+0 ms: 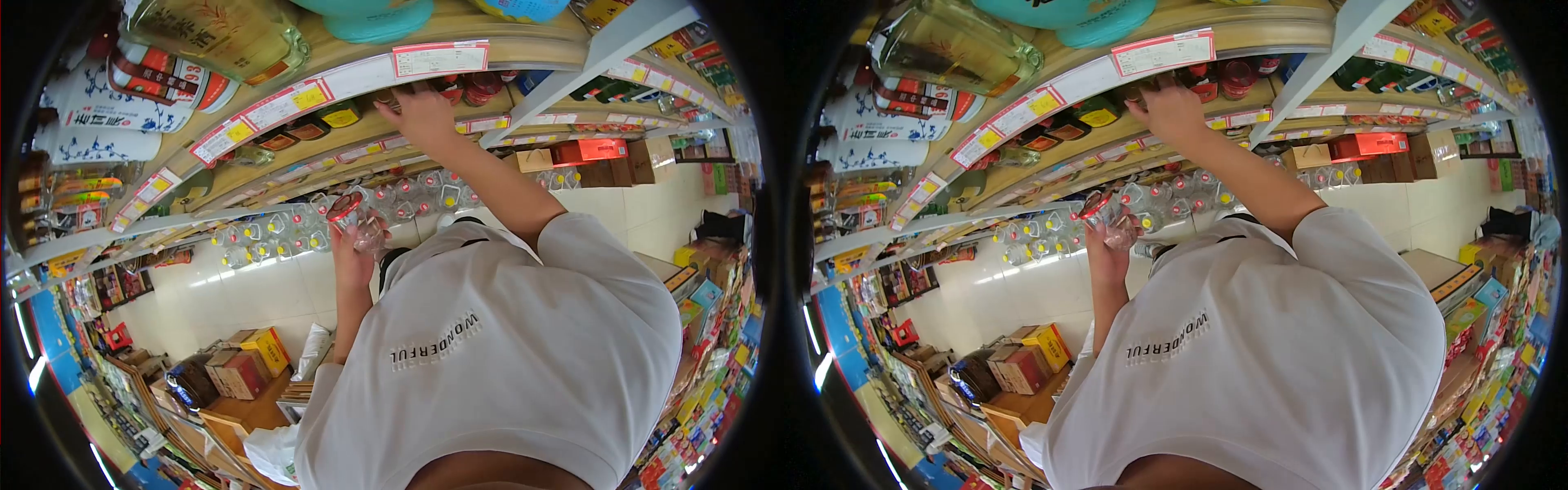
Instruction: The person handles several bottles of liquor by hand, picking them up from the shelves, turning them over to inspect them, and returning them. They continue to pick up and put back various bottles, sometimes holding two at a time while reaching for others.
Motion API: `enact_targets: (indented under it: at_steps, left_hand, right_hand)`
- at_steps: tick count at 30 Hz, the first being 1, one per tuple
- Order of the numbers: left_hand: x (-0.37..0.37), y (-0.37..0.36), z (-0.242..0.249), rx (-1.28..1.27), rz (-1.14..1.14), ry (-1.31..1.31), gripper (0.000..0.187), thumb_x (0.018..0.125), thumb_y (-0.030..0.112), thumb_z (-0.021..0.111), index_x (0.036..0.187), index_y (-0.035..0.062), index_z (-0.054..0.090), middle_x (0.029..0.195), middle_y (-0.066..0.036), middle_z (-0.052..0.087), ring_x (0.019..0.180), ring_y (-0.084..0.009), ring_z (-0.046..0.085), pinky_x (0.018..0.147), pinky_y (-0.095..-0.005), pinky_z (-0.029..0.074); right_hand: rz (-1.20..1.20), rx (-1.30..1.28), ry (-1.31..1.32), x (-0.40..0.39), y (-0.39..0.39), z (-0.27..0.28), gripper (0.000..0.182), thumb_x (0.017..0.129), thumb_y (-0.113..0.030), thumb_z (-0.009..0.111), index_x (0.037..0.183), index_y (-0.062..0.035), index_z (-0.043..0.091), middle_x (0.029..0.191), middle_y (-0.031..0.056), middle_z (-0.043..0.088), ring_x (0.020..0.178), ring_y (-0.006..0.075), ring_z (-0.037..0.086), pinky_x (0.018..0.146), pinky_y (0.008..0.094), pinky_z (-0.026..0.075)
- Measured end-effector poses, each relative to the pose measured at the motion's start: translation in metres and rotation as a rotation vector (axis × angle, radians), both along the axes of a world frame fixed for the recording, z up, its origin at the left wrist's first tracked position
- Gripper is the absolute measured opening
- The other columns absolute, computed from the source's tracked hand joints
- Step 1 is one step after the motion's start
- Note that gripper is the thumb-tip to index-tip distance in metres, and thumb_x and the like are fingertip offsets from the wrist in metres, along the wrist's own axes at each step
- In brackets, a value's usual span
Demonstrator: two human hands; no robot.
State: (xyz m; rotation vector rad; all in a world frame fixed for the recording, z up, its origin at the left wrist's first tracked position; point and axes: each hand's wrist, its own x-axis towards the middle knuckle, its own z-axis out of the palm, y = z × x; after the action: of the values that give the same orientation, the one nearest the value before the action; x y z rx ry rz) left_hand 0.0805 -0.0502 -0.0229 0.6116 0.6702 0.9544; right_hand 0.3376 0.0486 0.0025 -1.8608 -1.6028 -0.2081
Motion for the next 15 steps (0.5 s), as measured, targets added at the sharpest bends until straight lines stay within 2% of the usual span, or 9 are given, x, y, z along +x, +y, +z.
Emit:
enact_targets:
  at_steps: [3, 6, 9, 12, 13, 15]
  left_hand:
    - [-0.001, 0.013, 0.006, 0.013, -0.059, -0.006, 0.057, 0.092, 0.03, 0.065, 0.139, 0.0099, 0.038, 0.116, -0.019, 0.061, 0.096, -0.0329, 0.067, 0.072, -0.046, 0.059]
    - [-0.009, 0.027, 0.016, 0.026, -0.125, 0.019, 0.058, 0.092, 0.03, 0.065, 0.138, 0.0093, 0.039, 0.116, -0.02, 0.062, 0.096, -0.0334, 0.067, 0.072, -0.0459, 0.059]
    - [-0.018, 0.037, 0.03, 0.06, -0.128, 0.075, 0.053, 0.092, 0.034, 0.064, 0.133, 0.0061, 0.046, 0.114, -0.02, 0.065, 0.095, -0.0321, 0.067, 0.07, -0.0439, 0.059]
    - [-0.031, 0.05, 0.035, 0.07, -0.157, 0.095, 0.052, 0.093, 0.036, 0.063, 0.132, 0.0062, 0.047, 0.114, -0.019, 0.065, 0.095, -0.0315, 0.067, 0.072, -0.0449, 0.059]
    - [-0.036, 0.055, 0.032, 0.028, -0.154, 0.085, 0.05, 0.095, 0.038, 0.059, 0.132, 0.0063, 0.048, 0.114, -0.018, 0.066, 0.095, -0.0306, 0.067, 0.074, -0.0462, 0.059]
    - [-0.042, 0.062, 0.034, 0.032, -0.196, 0.052, 0.049, 0.096, 0.039, 0.057, 0.132, 0.0063, 0.049, 0.115, -0.018, 0.065, 0.096, -0.0306, 0.067, 0.075, -0.0471, 0.059]
  right_hand:
    - [0.053, 0.256, -0.172, 0.005, 0.01, -0.011, 0.03, 0.08, -0.032, 0.073, 0.088, -0.0041, 0.067, 0.099, 0.0186, 0.062, 0.087, 0.0351, 0.065, 0.078, 0.0479, 0.053]
    - [0.035, 0.248, -0.121, -0.004, 0.01, -0.014, 0.033, 0.079, -0.03, 0.072, 0.095, -0.0023, 0.064, 0.094, 0.0185, 0.064, 0.093, 0.0375, 0.062, 0.088, 0.0482, 0.049]
    - [0.057, 0.222, -0.089, -0.009, 0.012, -0.027, 0.038, 0.08, -0.031, 0.072, 0.101, -0.0011, 0.06, 0.09, 0.0199, 0.064, 0.086, 0.0388, 0.062, 0.081, 0.0472, 0.051]
    - [0.05, -0.055, 0.102, -0.015, 0.011, -0.041, 0.048, 0.083, -0.033, 0.071, 0.115, 0.0006, 0.058, 0.113, 0.0234, 0.061, 0.098, 0.0405, 0.06, 0.087, 0.0482, 0.049]
    - [0.034, -0.001, 0.038, -0.016, 0.013, -0.045, 0.048, 0.085, -0.035, 0.07, 0.114, 0.0015, 0.057, 0.108, 0.0246, 0.062, 0.094, 0.0413, 0.061, 0.083, 0.049, 0.05]
    - [-0.017, -0.113, 0.105, -0.016, 0.012, -0.04, 0.052, 0.088, -0.039, 0.069, 0.114, 0.0035, 0.056, 0.105, 0.027, 0.061, 0.089, 0.0425, 0.062, 0.081, 0.0495, 0.052]
